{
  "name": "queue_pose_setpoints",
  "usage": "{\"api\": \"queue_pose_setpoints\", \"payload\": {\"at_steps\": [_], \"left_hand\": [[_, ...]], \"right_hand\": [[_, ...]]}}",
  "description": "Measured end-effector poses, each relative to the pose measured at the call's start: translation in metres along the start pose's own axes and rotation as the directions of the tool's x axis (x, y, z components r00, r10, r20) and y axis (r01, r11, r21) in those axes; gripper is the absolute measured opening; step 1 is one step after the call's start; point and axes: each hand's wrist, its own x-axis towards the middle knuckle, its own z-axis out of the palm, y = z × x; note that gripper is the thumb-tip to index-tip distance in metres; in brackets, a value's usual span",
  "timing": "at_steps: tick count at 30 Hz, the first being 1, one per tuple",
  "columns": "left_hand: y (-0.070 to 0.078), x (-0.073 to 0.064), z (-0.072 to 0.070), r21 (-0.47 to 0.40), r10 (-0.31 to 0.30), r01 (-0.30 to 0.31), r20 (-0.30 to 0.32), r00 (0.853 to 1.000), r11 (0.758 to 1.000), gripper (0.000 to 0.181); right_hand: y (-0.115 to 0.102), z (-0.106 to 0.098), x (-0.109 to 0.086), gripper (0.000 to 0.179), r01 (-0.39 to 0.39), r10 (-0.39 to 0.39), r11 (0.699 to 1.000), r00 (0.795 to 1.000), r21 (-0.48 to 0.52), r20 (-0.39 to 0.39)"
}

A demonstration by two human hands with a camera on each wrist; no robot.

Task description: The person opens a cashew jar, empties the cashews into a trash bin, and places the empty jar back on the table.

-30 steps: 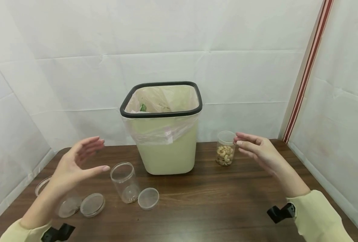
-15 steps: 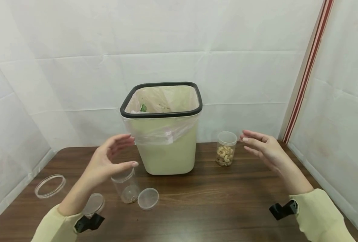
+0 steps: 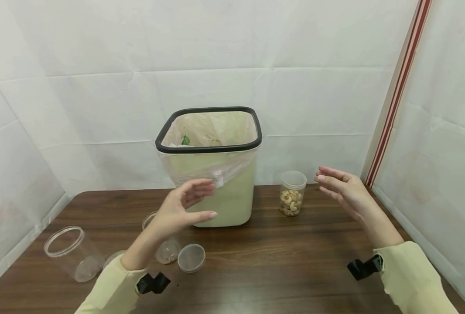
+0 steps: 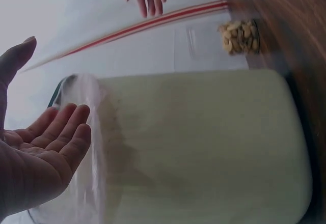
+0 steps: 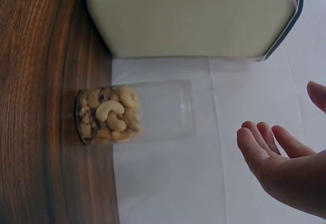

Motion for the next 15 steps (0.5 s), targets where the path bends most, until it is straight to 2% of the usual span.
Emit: {"api": "queue_pose_setpoints", "payload": {"at_steps": [6,15], "left_hand": [[-0.006,0.014,0.024,-0.04,-0.019,0.021,0.053,0.998,0.999,0.064],[-0.014,0.037,0.058,-0.063,-0.066,0.072,0.092,0.994,0.995,0.065]], "right_hand": [[0.002,-0.004,0.004,0.022,-0.015,0.014,1.0,0.998,-0.021,-0.057],[0.007,-0.004,0.014,0.022,-0.006,0.003,1.0,0.996,-0.029,-0.086]]}}
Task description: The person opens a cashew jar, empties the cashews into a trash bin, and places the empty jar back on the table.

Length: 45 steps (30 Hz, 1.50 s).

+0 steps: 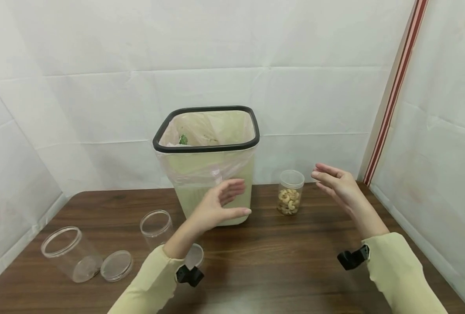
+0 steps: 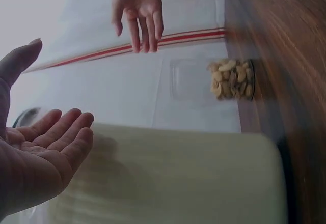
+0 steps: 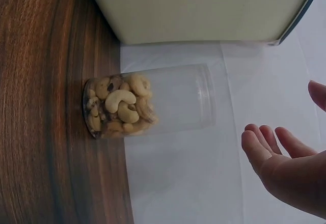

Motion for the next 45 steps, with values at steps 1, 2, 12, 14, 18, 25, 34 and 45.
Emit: {"api": "queue_pose_setpoints", "payload": {"at_steps": [1,2,12,14,18,25,34,45], "left_hand": [[-0.001,0.003,0.004,0.007,-0.001,0.001,0.003,1.0,1.0,0.065],[-0.002,0.005,0.008,0.016,-0.002,0.002,0.006,1.0,1.0,0.065],[-0.011,0.031,0.039,0.118,-0.097,0.097,-0.008,0.995,0.988,0.073],[-0.012,0.038,0.043,0.133,-0.123,0.123,-0.013,0.992,0.983,0.075],[-0.018,0.052,0.053,0.118,-0.159,0.16,-0.021,0.987,0.98,0.077],[-0.034,0.068,0.068,0.149,-0.227,0.231,-0.04,0.973,0.962,0.077],[-0.049,0.08,0.085,0.09,-0.277,0.282,-0.069,0.958,0.955,0.075],[-0.069,0.095,0.095,0.043,-0.329,0.335,-0.095,0.939,0.941,0.073]], "right_hand": [[0.001,-0.001,0.001,0.022,0.003,-0.003,1.0,1.0,-0.002,-0.002],[0.003,-0.001,0.002,0.022,0.006,-0.006,1.0,1.0,0.001,-0.003],[0.013,-0.003,0.011,0.046,-0.039,0.03,0.991,0.997,-0.128,-0.066],[0.014,-0.004,0.014,0.059,-0.044,0.031,0.987,0.996,-0.152,-0.084],[0.018,-0.006,0.019,0.064,-0.053,0.032,0.977,0.994,-0.205,-0.101],[0.031,-0.007,0.029,0.069,-0.123,0.072,0.899,0.988,-0.421,-0.134],[0.043,-0.005,0.034,0.072,-0.137,0.089,0.857,0.989,-0.496,-0.119],[0.05,-0.004,0.037,0.077,-0.161,0.109,0.837,0.986,-0.523,-0.129]]}}
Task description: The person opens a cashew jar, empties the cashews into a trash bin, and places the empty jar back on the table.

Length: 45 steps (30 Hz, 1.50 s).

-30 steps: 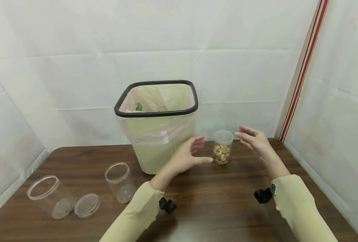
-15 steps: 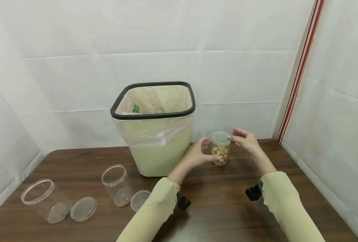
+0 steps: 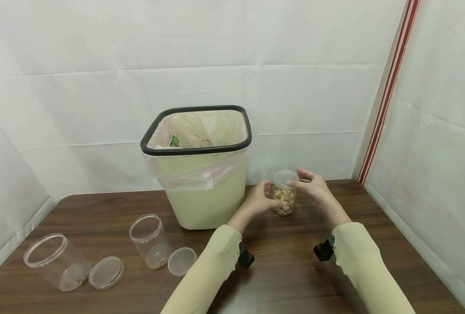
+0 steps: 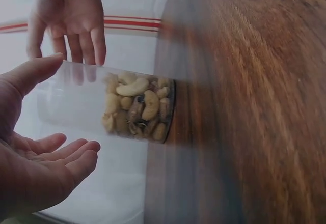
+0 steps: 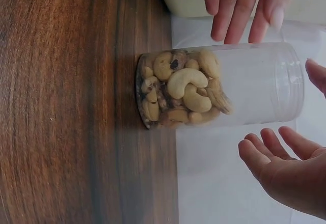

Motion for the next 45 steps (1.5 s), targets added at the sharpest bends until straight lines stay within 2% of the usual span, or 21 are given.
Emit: {"api": "queue_pose_setpoints", "payload": {"at_steps": [6,9,14,23,36,39,45], "left_hand": [[-0.005,0.011,0.007,0.002,-0.025,0.025,-0.004,1.0,1.0,0.071],[-0.007,0.013,0.008,-0.005,-0.028,0.028,-0.013,1.0,1.0,0.067],[-0.009,0.014,0.009,0.011,-0.035,0.035,-0.025,0.999,0.999,0.064],[-0.009,0.015,0.013,0.042,-0.045,0.046,-0.032,0.998,0.998,0.062],[-0.012,0.012,0.015,0.052,-0.022,0.024,-0.02,1.0,0.998,0.063],[-0.013,0.011,0.015,0.04,-0.008,0.009,-0.017,1.0,0.999,0.065],[-0.016,0.011,0.014,0.019,0.016,-0.015,-0.026,1.0,1.0,0.068]], "right_hand": [[-0.002,0.005,0.0,0.076,0.035,-0.041,0.991,0.998,-0.13,-0.044],[-0.004,0.008,0.001,0.076,0.057,-0.064,0.983,0.997,-0.174,-0.039],[-0.002,0.014,0.004,0.08,0.035,-0.042,0.981,0.999,-0.189,-0.032],[0.0,0.02,0.007,0.085,0.002,-0.033,0.961,0.993,-0.275,-0.11],[0.003,0.022,0.006,0.085,-0.043,-0.006,0.958,0.986,-0.285,-0.167],[0.002,0.022,0.004,0.085,-0.048,0.004,0.966,0.985,-0.252,-0.171],[-0.003,0.021,-0.002,0.086,-0.052,0.034,0.992,0.987,-0.112,-0.157]]}}
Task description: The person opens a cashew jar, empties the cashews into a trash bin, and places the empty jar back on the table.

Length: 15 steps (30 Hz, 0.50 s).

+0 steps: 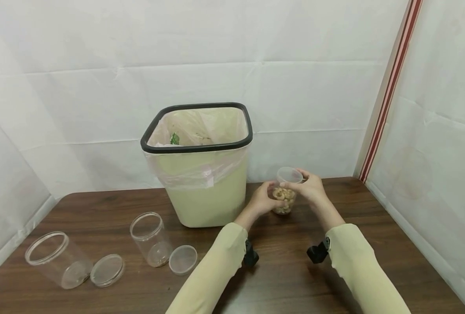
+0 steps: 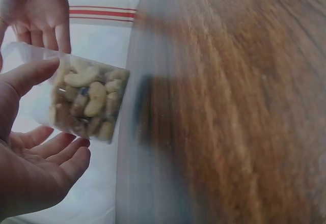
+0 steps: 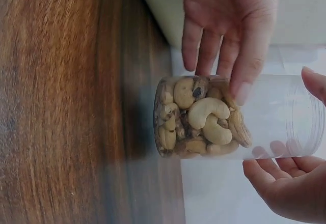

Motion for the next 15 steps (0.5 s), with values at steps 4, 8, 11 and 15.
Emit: {"api": "queue_pose_setpoints", "payload": {"at_steps": [4,8,11,15], "left_hand": [[-0.001,0.001,0.0,-0.002,0.037,-0.037,-0.02,0.999,0.999,0.072],[0.001,-0.001,-0.001,0.003,0.065,-0.065,-0.039,0.997,0.998,0.078],[0.003,-0.003,-0.001,0.017,0.08,-0.08,-0.045,0.996,0.997,0.08],[0.006,-0.006,-0.001,0.017,0.116,-0.116,-0.05,0.992,0.993,0.08]], "right_hand": [[-0.004,-0.002,-0.005,0.084,0.013,-0.014,0.998,1.0,0.061,0.017],[-0.006,-0.003,-0.012,0.079,0.007,-0.024,0.967,0.998,0.256,0.062],[-0.008,-0.004,-0.017,0.078,-0.005,-0.032,0.91,0.996,0.415,0.081],[-0.011,-0.007,-0.021,0.079,-0.01,-0.038,0.853,0.996,0.521,0.081]]}}
